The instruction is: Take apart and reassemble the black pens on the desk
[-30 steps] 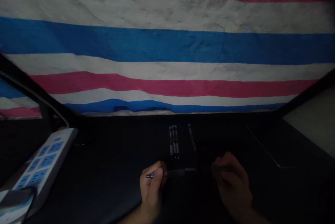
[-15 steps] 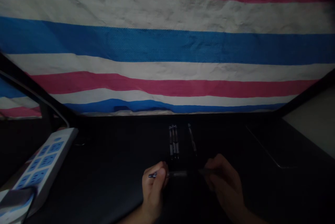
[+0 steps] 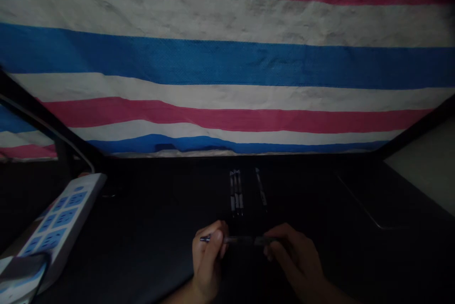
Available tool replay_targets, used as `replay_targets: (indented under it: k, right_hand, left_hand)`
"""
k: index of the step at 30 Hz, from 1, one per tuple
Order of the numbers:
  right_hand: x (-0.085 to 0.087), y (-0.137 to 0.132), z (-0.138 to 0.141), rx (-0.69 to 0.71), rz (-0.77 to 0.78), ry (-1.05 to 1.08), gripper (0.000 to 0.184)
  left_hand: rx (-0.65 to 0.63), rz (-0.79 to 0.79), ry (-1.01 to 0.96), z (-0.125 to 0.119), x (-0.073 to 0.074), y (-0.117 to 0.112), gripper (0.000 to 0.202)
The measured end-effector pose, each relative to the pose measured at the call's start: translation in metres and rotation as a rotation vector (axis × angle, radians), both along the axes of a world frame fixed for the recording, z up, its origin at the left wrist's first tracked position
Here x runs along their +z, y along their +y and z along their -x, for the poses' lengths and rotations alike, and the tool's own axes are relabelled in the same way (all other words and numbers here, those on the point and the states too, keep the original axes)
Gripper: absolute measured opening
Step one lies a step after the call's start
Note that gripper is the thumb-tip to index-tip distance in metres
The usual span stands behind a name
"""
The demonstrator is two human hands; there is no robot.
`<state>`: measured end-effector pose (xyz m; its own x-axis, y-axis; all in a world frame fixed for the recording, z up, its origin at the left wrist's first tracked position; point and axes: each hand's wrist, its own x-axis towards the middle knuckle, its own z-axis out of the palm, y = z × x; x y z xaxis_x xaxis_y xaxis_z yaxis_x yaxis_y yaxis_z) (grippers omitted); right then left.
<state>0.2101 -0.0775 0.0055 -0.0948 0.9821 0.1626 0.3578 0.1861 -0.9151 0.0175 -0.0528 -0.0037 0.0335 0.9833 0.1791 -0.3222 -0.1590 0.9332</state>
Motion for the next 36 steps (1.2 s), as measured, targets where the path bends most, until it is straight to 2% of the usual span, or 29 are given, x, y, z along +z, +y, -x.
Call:
replay_targets:
  k: [2,4,10,15,18,20,22,26,30,33,36]
  right_hand:
    - [0.000,0.002,0.000,0.036,0.046,-0.017,0.041]
    - [0.000,0.002,0.001,0.070,0.040,0.007,0.049]
    - [-0.001,-0.004,0.002,-0.046,0.048,-0.027,0.032]
    - [-0.003,0.000,0.000,0.055,0.024,-0.023,0.034]
    - [-0.007,-0.002,0.001,-0.008,-0.020,0.053,0.037]
    - [-0.010,-0.003,0.001,-0.032,-0.025,0.056,0.032]
    - [-0.013,-0.003,0.000,-0.008,-0.001,0.034,0.028]
    - [-0.012,-0.001,-0.003,0.056,0.071,0.014,0.031]
    - [-0.011,-0.002,-0.002,-0.009,-0.024,-0.052,0.028]
    - [-0.016,-0.003,-0.002,-0.021,-0.099,-0.162,0.017]
    - [-0.021,-0.004,0.000,-0.072,-0.140,-0.210,0.016]
  left_hand:
    - [-0.010,-0.014,0.012,0.001,0.000,0.001,0.045]
    - [-0.013,-0.028,0.038,0.001,0.002,0.003,0.044]
    - [-0.014,-0.009,0.014,0.002,0.004,0.003,0.044]
    - [-0.021,0.017,0.007,0.002,0.001,0.003,0.044]
    - [-0.022,0.044,0.000,0.001,0.001,0.003,0.045]
    - [-0.027,0.066,-0.015,0.001,0.001,0.003,0.045]
    - [-0.029,0.066,-0.018,0.001,0.000,0.002,0.045]
    - [-0.022,0.039,0.017,0.003,-0.002,0.002,0.045]
    - [-0.014,0.068,0.006,0.002,0.000,0.002,0.045]
    - [0.011,0.083,0.000,0.002,0.001,0.002,0.046]
    - [0.014,0.081,0.000,0.001,0.000,0.003,0.047]
